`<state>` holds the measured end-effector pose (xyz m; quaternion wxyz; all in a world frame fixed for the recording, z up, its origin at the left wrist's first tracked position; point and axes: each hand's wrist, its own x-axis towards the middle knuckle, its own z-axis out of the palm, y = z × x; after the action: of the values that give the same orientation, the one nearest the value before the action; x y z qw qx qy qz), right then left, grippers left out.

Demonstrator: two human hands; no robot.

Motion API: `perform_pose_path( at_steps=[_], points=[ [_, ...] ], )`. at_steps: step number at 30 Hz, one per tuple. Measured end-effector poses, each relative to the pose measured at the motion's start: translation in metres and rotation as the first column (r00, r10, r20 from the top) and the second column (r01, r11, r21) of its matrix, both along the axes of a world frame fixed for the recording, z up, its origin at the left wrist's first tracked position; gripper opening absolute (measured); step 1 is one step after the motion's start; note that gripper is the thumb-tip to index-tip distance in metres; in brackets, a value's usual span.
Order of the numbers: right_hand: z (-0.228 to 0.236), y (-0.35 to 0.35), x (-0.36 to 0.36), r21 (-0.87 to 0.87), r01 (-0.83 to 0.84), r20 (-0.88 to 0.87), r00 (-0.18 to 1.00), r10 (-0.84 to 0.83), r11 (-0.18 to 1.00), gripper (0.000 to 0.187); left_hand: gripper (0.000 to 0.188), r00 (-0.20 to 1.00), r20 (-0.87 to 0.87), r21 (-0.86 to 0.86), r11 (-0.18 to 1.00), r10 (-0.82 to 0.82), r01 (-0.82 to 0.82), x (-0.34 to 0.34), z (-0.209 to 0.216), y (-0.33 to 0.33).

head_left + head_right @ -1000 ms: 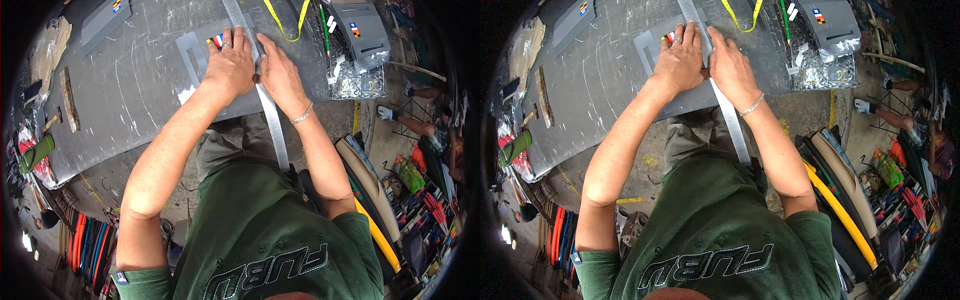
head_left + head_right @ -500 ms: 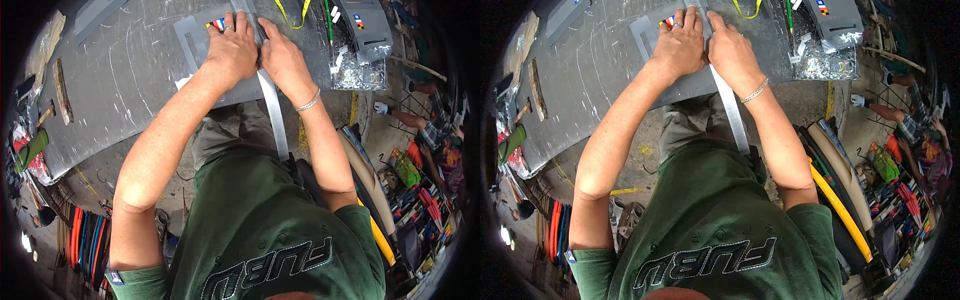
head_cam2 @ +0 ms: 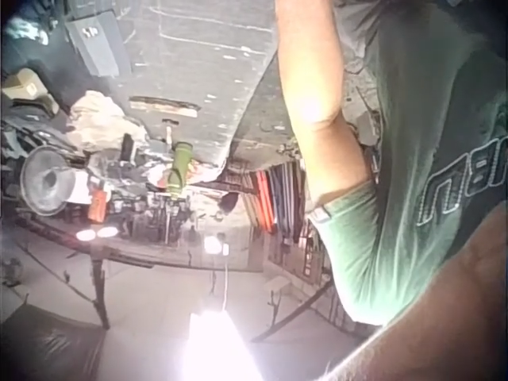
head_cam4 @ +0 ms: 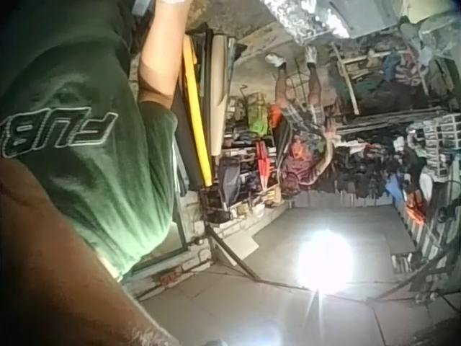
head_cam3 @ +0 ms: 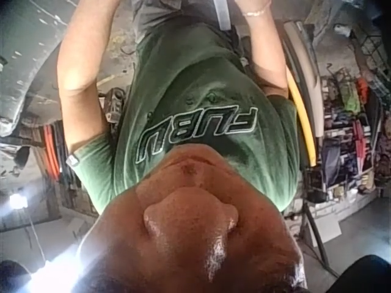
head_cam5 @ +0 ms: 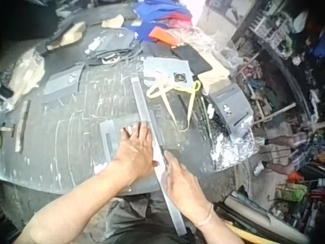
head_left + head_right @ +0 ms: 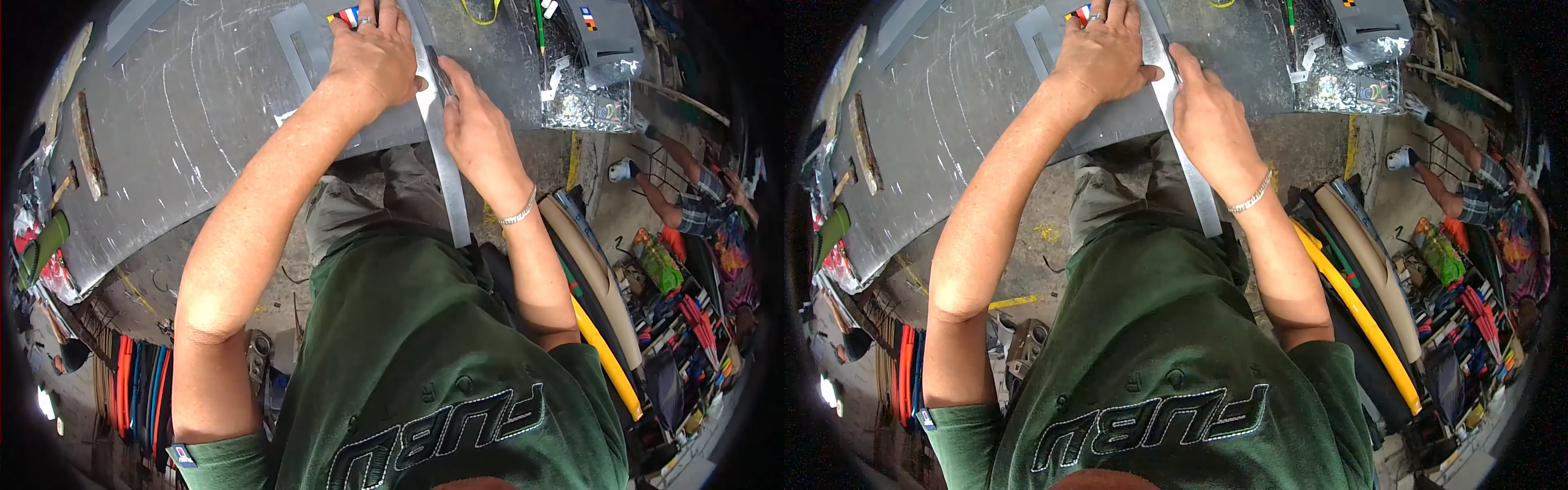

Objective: Cutting rectangular pieces from grey textile material using a ruler and a utility knife.

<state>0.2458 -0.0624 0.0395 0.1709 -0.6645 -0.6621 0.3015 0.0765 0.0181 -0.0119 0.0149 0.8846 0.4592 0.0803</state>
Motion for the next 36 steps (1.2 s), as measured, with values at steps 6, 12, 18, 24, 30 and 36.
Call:
perform_pose_path(
  at_steps=[6, 12, 18, 24, 30, 36],
  points=[
    [0.009, -0.026, 0.006, -0.097, 0.032, 0.007, 0.999, -0.031, 0.995, 0.047, 0.100, 0.890, -0.454, -0.413, 0.894, -0.037, -0.174, 0.031, 0.065, 0.020],
    [0.011, -0.043, 0.009, -0.121, 0.032, 0.001, 0.999, -0.032, 0.992, 0.048, 0.098, 0.922, -0.387, -0.355, 0.925, -0.012, -0.137, 0.021, 0.040, 0.017],
    [0.004, -0.050, 0.022, -0.107, 0.057, -0.074, 0.995, -0.065, 0.993, 0.050, 0.092, 0.937, -0.349, -0.306, 0.945, 0.003, -0.117, 0.029, 0.044, 0.018],
    [0.026, -0.054, 0.088, 0.018, 0.067, -0.009, 0.998, -0.067, 0.998, 0.049, 0.103, 0.992, 0.124, -0.295, 0.953, -0.028, 0.063, -0.011, -0.003, 0.014],
    [0.089, -0.017, 0.090, 0.106, -0.044, 0.073, 0.997, 0.037, 0.993, 0.036, 0.106, 0.871, 0.486, -0.305, 0.922, -0.067, 0.241, -0.024, 0.001, 0.010],
    [0.003, 0.059, 0.067, 0.386, 0.293, -0.588, 0.809, -0.012, 0.875, 0.031, 0.107, 0.861, 0.505, -0.366, 0.887, -0.066, 0.282, -0.020, 0.012, 0.015]
  ],
)
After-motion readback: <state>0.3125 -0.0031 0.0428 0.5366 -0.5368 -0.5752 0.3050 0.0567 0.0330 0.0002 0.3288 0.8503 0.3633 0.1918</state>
